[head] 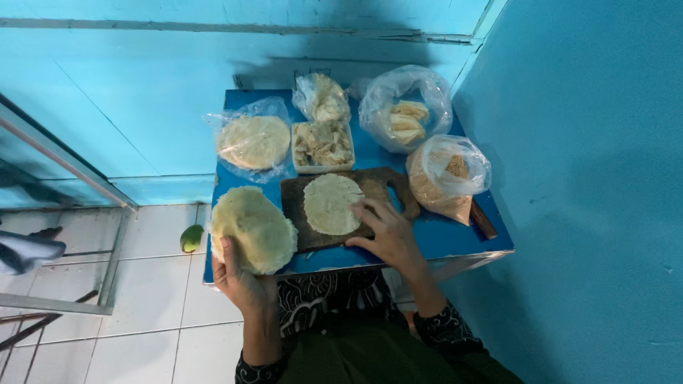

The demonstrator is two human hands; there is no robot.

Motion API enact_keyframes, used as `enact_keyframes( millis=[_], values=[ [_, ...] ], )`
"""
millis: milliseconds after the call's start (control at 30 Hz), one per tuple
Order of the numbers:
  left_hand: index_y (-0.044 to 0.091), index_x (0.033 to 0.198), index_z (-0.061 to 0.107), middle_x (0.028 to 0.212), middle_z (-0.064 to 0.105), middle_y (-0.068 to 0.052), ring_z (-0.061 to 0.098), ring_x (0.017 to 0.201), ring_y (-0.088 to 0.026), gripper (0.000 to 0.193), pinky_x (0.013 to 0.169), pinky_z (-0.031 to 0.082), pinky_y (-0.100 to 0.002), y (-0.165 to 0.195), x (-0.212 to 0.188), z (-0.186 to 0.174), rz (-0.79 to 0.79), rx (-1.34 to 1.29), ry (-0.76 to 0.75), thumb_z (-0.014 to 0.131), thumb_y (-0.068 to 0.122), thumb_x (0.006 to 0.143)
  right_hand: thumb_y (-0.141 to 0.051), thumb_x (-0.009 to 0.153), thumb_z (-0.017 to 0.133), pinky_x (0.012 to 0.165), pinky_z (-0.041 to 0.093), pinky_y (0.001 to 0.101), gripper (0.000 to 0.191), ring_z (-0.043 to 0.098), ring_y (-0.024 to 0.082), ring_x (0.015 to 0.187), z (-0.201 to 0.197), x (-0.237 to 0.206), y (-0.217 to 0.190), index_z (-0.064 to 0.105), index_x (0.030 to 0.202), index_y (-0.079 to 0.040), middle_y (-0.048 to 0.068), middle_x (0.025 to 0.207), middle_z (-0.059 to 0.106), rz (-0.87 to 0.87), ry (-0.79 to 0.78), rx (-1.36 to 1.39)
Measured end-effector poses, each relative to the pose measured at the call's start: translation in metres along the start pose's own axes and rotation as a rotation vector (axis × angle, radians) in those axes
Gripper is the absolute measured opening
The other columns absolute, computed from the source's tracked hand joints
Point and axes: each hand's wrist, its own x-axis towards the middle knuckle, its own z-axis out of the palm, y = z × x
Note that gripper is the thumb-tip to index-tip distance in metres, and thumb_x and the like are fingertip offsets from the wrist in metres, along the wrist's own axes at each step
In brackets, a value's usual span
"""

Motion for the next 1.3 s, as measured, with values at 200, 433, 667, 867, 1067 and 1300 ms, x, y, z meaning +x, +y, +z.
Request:
enact_keyframes(
  millis=[200,433,667,867,1067,1300],
  values=[
    [-0.001,0.135,0.060,0.128,0.068,-0.016,0.071,0.110,-0.028,0.036,0.092,0.063,-0.045,0.004,-0.001,0.003,-0.012,0.027,0.012,0.059,0.024,0.109,-0.051,0.080,0.083,0.099,0.054,0.0473,0.065,0.061,0.034,0.129,0.021,-0.014,-0.002,0.068,0.130,-0.013,0.014,0.143,0.062,0.009,0.159,-0.046],
    [-0.001,0.131,0.061,0.126,0.069,-0.016,0.071,0.110,-0.029,0.036,0.092,0.062,-0.045,-0.006,-0.009,0.019,-0.142,-0.013,0.007,0.056,0.025,0.107,-0.052,0.081,0.081,0.104,0.052,0.0491,0.073,0.058,0.036,0.133,0.028,-0.011,-0.010,0.065,0.137,-0.008,0.018,0.140,0.063,-0.058,0.235,-0.110],
    [-0.006,0.124,0.063,0.123,0.070,-0.018,0.071,0.106,-0.026,0.034,0.092,0.061,-0.041,-0.027,-0.019,0.014,-0.203,0.045,-0.032,0.053,0.023,0.109,-0.031,0.079,0.086,0.089,0.061,0.0382,0.051,0.070,0.028,0.116,-0.020,0.000,-0.044,0.073,0.124,-0.010,0.015,0.134,0.068,0.022,0.268,0.219],
    [-0.010,0.129,0.063,0.123,0.067,-0.017,0.066,0.105,-0.020,0.040,0.088,0.056,-0.034,-0.052,-0.034,0.010,-0.246,0.009,-0.191,0.050,0.026,0.119,-0.012,0.085,0.085,0.086,0.064,0.0342,0.031,0.074,0.022,0.108,-0.009,0.004,-0.088,0.074,0.114,-0.007,0.009,0.121,0.071,-0.189,0.225,0.544],
    [-0.004,0.154,0.043,0.139,0.061,-0.019,0.067,0.116,-0.018,0.059,0.094,0.058,-0.028,-0.037,-0.038,0.025,-0.327,0.012,-0.271,0.047,0.034,0.108,-0.006,0.094,0.077,0.076,0.068,0.0314,0.016,0.078,0.020,0.095,0.007,0.014,-0.081,0.075,0.109,-0.003,0.010,0.111,0.075,-0.098,0.290,0.680],
    [-0.002,0.153,0.047,0.136,0.067,-0.014,0.068,0.111,-0.013,0.055,0.092,0.059,-0.027,-0.035,-0.043,0.029,-0.049,0.516,-0.361,0.064,0.006,0.101,-0.007,0.096,0.072,0.073,0.065,0.0285,0.011,0.076,0.015,0.085,0.025,0.007,-0.067,0.069,0.105,-0.002,0.007,0.101,0.074,0.057,0.315,0.951]
  ],
)
